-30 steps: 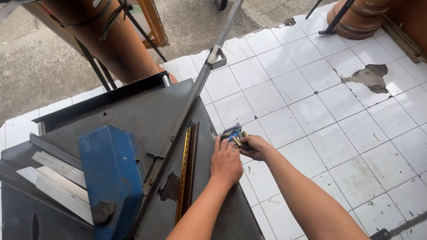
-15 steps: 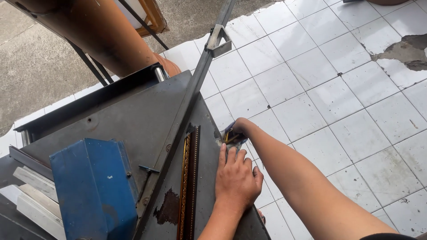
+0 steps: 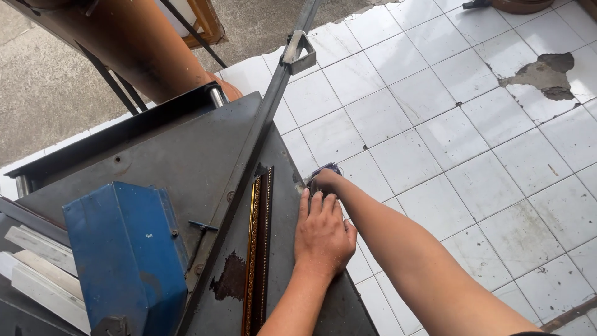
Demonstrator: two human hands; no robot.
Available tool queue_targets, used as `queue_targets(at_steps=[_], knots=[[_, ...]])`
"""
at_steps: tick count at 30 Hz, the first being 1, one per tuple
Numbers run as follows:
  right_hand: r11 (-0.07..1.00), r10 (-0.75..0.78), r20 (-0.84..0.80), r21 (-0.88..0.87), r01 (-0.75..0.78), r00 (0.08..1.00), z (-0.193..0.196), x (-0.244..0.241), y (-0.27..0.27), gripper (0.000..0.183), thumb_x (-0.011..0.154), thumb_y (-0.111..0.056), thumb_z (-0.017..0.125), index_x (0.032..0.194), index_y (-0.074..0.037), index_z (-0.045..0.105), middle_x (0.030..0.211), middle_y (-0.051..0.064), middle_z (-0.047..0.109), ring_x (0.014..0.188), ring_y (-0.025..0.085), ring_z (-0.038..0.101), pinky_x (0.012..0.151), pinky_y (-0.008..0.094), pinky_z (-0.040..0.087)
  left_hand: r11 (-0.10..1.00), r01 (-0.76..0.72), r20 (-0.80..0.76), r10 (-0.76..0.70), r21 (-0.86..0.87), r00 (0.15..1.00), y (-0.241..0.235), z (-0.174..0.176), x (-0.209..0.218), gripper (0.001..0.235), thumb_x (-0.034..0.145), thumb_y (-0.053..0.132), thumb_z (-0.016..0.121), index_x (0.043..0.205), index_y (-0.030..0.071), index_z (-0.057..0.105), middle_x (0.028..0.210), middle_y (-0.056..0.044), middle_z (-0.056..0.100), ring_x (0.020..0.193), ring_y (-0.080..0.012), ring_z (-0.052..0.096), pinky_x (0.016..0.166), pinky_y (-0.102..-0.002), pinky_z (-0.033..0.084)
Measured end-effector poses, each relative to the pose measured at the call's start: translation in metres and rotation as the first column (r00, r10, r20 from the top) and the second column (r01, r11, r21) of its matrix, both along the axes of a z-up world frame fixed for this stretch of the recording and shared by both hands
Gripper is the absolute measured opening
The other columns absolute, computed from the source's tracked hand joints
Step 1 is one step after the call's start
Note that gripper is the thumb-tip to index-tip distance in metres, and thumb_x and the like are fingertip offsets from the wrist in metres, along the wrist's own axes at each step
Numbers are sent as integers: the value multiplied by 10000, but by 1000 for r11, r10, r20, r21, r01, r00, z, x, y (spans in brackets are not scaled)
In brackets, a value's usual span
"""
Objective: Cutting decorative frame molding to specific lengths and angles using a manual miter cutter for picture frame assembly.
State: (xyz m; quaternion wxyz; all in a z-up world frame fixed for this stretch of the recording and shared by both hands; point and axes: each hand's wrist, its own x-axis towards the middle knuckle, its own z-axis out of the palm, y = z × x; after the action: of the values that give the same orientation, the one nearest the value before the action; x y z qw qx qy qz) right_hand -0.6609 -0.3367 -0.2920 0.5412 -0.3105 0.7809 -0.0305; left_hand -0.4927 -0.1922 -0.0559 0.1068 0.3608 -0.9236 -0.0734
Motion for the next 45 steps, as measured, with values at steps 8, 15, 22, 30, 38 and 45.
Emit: queue_targets(at_steps=[8,15,22,30,38,45], knots=[[748,-482,53,-496,442,875,214,24,120,530,1032,-359,643,1532,-203,717,1496,128,738,1427,373,665,1157,525,565,937,-21,-56,43,348,998,28,48,18,497,941,310,722,1368,57,751,1552,-133,613,1601,-416,417,1381,-633,212],[789,-57,-117,-614,-27,991,373,198,229,297,1073,-276,695,1294,-145,843,1057,195,849,1042,411,831,873,502,674,916,-259,-544,391,305,742,183,70,205,92,900,413,833,980,369,848,917,191,689,948,-121,706,908,-317,591],[712,535,-416,-246,-657,735,375,300,256,374,1162,-446,512,1428,-221,649,1105,277,813,1069,525,799,870,598,661,675,-693,-362,730,253,579,184,65,439,36,979,260,782,1002,240,803,942,68,739,1020,-203,726,1049,-419,582],[808,62,-158,-572,-143,985,292,296,265,227,1019,-383,762,1133,-213,664,943,195,799,1015,465,787,887,587,599,750,-657,-81,661,69,746,145,24,491,407,1088,413,691,1446,246,594,1486,-33,510,1515,-291,453,1300,-566,376],[836,133,-286,-482,-263,949,313,327,261,330,1061,-463,705,1296,-251,609,1034,195,830,1064,471,793,898,600,611,742,-667,-25,669,68,743,146,12,495,413,1108,519,604,1458,309,539,1495,6,462,1546,-252,417,1313,-550,368],[777,119,-436,-519,-357,892,339,358,253,492,1162,-531,457,1551,-229,476,1103,268,812,1076,552,776,899,692,602,736,-674,-23,676,59,736,145,14,496,426,1106,556,600,1455,321,539,1499,13,470,1551,-248,418,1306,-542,375]])
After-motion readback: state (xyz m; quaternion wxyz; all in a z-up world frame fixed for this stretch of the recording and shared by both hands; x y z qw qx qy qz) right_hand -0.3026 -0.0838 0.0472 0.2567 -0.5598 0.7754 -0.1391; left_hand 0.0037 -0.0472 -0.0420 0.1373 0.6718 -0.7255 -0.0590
